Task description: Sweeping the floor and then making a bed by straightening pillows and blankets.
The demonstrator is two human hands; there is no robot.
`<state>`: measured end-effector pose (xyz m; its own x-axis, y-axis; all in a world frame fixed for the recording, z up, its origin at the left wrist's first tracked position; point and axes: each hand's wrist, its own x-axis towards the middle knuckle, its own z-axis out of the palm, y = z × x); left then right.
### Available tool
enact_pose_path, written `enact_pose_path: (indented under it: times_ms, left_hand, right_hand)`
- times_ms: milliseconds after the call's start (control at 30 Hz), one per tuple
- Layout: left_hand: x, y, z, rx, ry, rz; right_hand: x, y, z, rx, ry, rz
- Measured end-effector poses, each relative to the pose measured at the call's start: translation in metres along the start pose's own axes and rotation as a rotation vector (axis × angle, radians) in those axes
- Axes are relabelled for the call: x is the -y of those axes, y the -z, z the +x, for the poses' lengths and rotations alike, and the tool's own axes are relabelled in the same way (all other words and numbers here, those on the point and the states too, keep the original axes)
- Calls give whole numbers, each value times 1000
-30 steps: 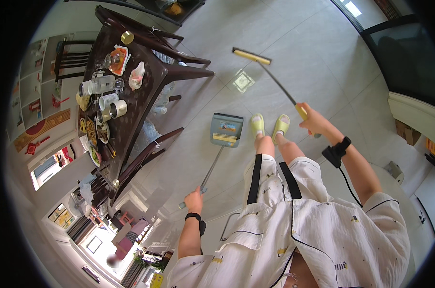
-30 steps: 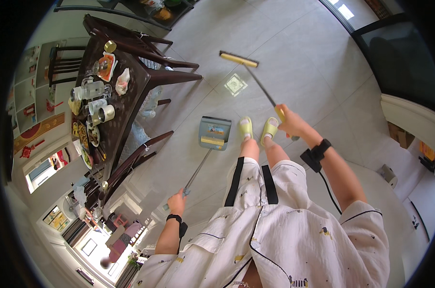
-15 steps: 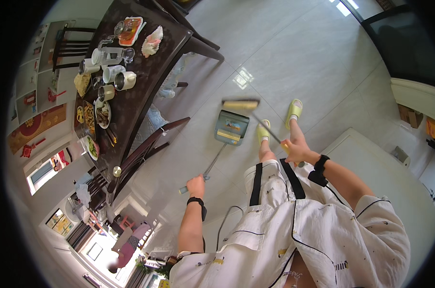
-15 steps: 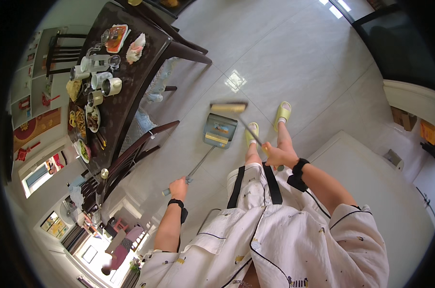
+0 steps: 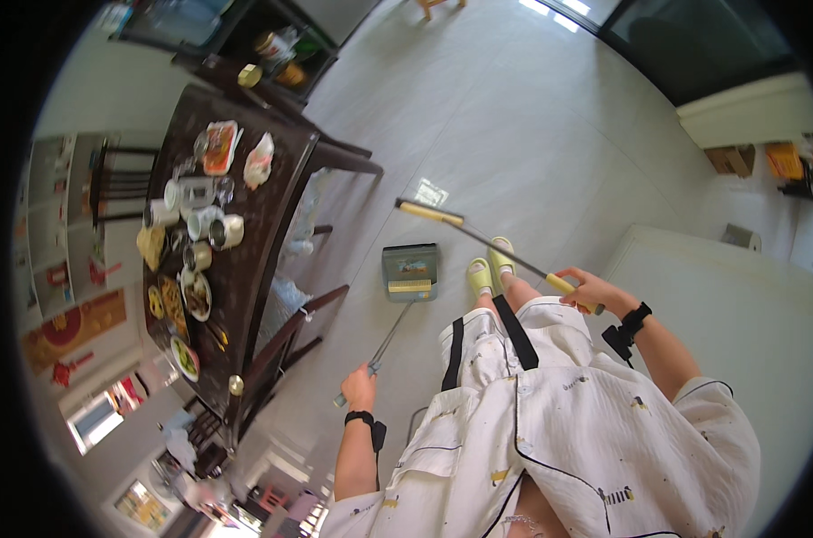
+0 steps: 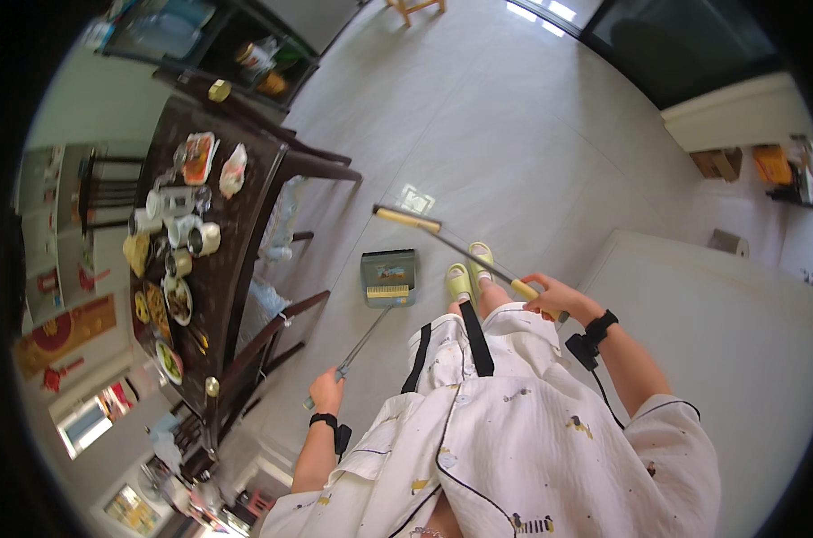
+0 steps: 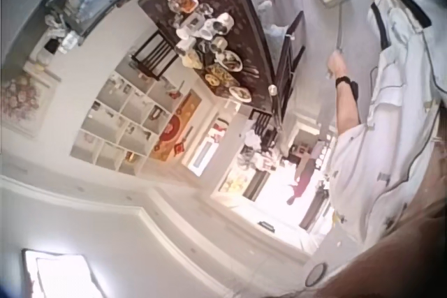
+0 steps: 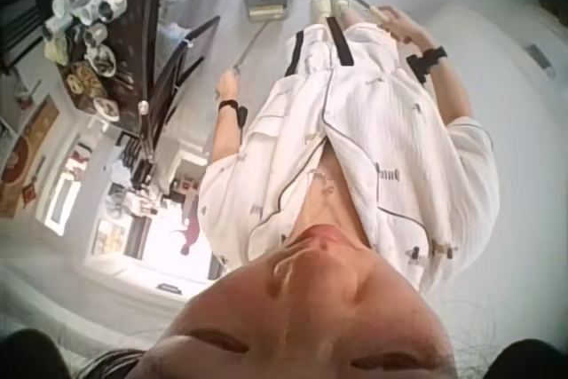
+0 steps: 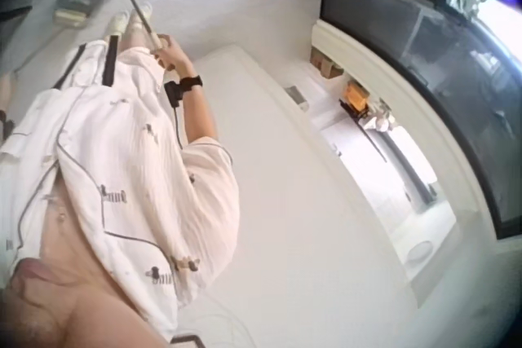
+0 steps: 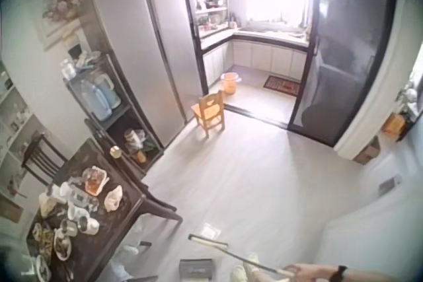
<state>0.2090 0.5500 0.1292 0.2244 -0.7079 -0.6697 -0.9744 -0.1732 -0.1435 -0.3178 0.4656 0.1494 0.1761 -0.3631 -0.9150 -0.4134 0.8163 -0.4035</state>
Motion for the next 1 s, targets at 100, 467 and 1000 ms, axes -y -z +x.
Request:
enact_pose_path:
  times_ms: [100,467,1000]
  left_hand:
    - [8,19,16,-80,-112,71]
    - [66,68,129,-177,-463,210]
    - [84,117,171,-142,-949,375]
  right_hand:
    - [-33,-2,11,-131,-17,164]
    - [-135,-198,23,-795,-194,668]
    - [-127,-729,-29,-1018,223,1117]
